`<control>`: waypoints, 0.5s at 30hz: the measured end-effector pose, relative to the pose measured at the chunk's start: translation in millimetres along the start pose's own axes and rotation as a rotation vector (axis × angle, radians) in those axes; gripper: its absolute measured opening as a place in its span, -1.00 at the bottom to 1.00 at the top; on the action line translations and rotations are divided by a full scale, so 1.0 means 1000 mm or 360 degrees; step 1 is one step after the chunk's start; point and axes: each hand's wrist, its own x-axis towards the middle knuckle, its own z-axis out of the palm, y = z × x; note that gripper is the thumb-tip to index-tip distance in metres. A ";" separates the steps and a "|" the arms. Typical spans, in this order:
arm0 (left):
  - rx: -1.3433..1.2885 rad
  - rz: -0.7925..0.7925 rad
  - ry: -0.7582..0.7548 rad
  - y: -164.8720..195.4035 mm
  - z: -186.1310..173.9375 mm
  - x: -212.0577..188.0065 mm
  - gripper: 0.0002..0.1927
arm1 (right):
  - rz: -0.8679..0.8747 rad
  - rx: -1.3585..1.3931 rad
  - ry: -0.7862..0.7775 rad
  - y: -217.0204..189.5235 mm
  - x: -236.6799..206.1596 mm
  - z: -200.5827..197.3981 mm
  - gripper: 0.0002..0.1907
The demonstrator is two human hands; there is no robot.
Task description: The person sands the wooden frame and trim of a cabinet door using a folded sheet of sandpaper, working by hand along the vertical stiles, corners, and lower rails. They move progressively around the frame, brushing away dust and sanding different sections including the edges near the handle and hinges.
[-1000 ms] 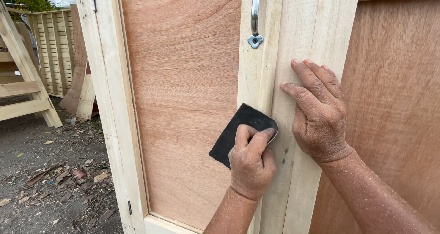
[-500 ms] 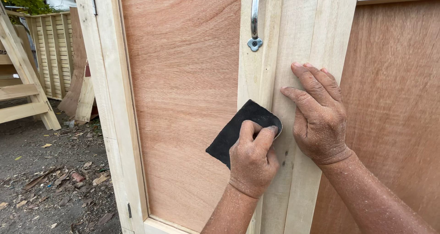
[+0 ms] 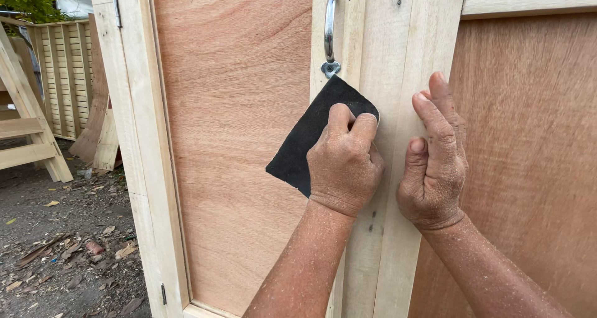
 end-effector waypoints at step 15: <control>-0.0064 -0.0035 -0.0094 -0.012 -0.008 -0.136 -0.73 | 0.0085 0.0127 -0.0040 0.004 -0.003 0.005 -0.71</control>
